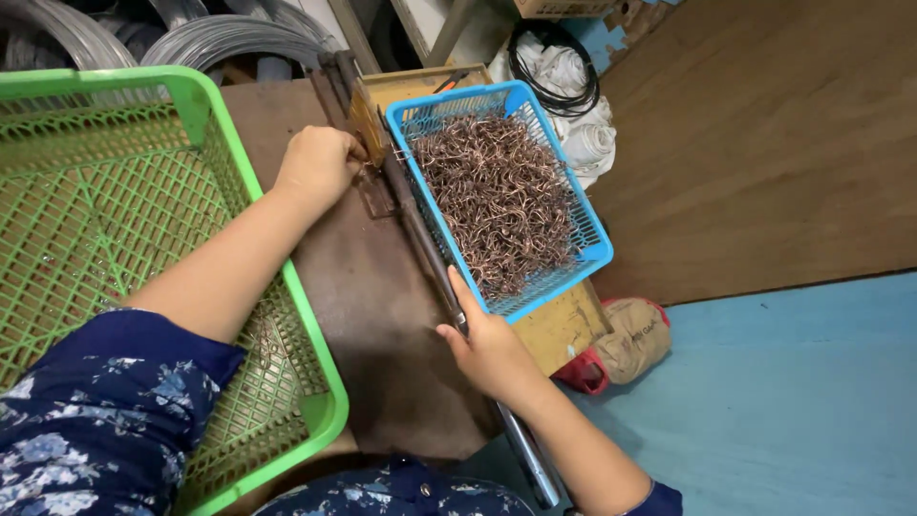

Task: Sort small metal parts from a green basket into a blue basket and process them using a manual lever tool

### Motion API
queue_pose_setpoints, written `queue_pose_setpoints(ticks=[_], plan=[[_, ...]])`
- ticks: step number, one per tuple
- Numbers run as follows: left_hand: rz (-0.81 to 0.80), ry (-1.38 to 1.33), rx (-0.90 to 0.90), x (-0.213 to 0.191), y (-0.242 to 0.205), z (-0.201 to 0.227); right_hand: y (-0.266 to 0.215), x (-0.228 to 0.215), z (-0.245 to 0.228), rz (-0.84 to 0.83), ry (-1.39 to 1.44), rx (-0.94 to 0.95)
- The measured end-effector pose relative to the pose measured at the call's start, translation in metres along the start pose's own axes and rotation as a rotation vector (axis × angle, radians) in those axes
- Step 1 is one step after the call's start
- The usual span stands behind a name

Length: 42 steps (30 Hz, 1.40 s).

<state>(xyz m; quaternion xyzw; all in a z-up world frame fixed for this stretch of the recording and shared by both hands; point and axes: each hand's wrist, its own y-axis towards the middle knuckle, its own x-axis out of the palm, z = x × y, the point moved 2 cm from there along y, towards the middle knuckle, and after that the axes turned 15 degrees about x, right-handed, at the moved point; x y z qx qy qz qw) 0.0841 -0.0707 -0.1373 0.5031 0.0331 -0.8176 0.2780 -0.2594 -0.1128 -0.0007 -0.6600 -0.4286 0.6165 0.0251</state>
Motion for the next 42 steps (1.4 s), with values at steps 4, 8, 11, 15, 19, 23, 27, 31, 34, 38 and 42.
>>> queue_pose_setpoints(ticks=[4, 8, 11, 15, 19, 23, 27, 31, 34, 38, 42], plan=[[0.008, -0.031, -0.009, 0.002, 0.002, 0.001, -0.004, -0.007, -0.002, 0.0, 0.011, -0.008], [0.023, -0.048, -0.013, 0.004, -0.002, -0.001, -0.002, -0.001, 0.001, -0.005, 0.013, -0.014], [0.037, -0.014, -0.016, 0.016, 0.003, -0.011, 0.002, 0.001, 0.0, 0.006, 0.023, -0.019], [0.01, 0.118, -0.013, 0.05, 0.015, -0.035, 0.004, 0.005, 0.003, 0.01, 0.022, -0.006], [0.154, 0.306, 0.013, -0.017, -0.019, 0.112, 0.018, 0.016, 0.012, 0.026, -0.004, 0.005], [0.144, 0.109, 0.534, -0.005, -0.033, 0.2, 0.042, 0.037, 0.034, 0.157, -0.087, -0.037], [-0.106, -0.022, 0.644, 0.036, -0.034, 0.211, 0.048, 0.041, 0.035, 0.265, -0.102, -0.1], [-0.051, 0.083, 0.656, 0.05, -0.033, 0.209, 0.034, 0.024, 0.015, 0.145, -0.134, -0.077], [-0.038, 0.052, 0.641, 0.053, -0.033, 0.205, 0.034, 0.018, 0.006, 0.035, -0.206, -0.026], [0.001, 0.055, 0.635, 0.068, -0.027, 0.201, 0.04, 0.03, 0.011, 0.21, -0.222, -0.104], [0.007, 0.035, 0.627, 0.069, -0.027, 0.202, 0.047, 0.041, 0.012, 0.315, -0.276, -0.097]])
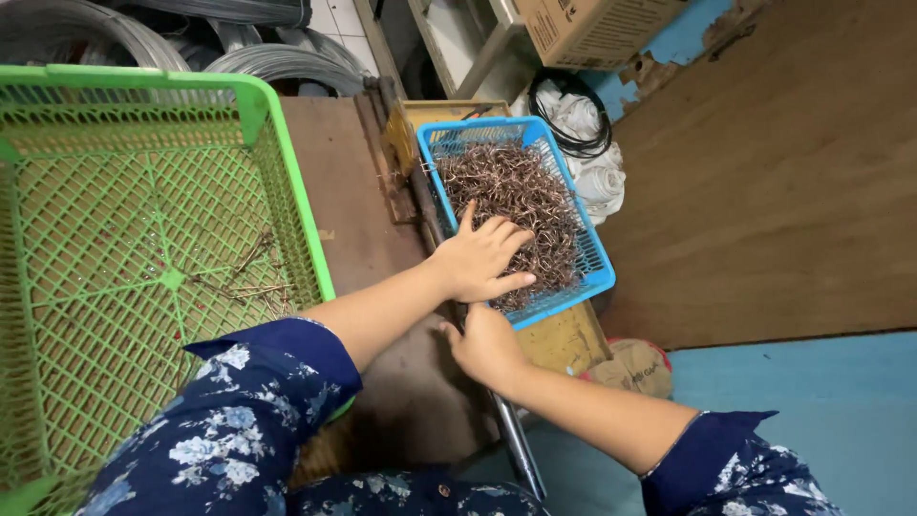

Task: Sort small metal parts from a green basket into a blue basket and process them using a manual lever tool

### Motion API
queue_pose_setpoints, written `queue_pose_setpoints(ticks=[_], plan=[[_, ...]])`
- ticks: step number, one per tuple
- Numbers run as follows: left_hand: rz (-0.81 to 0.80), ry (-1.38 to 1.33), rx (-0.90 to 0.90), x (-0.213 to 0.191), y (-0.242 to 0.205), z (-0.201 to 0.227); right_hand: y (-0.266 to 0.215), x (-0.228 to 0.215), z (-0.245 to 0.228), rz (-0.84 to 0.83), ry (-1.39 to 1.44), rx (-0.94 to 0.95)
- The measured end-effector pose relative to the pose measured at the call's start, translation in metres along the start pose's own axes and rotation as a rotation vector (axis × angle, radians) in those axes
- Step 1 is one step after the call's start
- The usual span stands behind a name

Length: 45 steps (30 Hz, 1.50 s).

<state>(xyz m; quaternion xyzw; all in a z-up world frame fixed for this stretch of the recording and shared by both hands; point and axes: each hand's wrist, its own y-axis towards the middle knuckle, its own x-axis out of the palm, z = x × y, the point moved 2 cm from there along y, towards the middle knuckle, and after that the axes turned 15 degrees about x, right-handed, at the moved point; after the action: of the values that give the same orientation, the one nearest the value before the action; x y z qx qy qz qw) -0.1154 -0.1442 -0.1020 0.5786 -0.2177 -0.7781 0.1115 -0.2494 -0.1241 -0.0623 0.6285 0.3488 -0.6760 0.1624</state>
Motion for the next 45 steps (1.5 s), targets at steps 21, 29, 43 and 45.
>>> queue_pose_setpoints(ticks=[21, 29, 43, 45], plan=[[0.15, 0.197, 0.009, 0.038, -0.009, 0.0, 0.022, 0.046, 0.015, 0.022, 0.025, 0.018], [0.078, 0.125, -0.007, 0.042, -0.008, -0.005, 0.024, 0.043, 0.011, 0.02, 0.062, -0.023], [0.062, 0.171, -0.023, 0.047, -0.007, -0.006, 0.017, 0.041, 0.01, 0.043, 0.023, -0.012], [0.03, 0.082, -0.053, 0.047, -0.006, -0.011, 0.014, 0.039, 0.013, 0.024, 0.038, 0.005]])
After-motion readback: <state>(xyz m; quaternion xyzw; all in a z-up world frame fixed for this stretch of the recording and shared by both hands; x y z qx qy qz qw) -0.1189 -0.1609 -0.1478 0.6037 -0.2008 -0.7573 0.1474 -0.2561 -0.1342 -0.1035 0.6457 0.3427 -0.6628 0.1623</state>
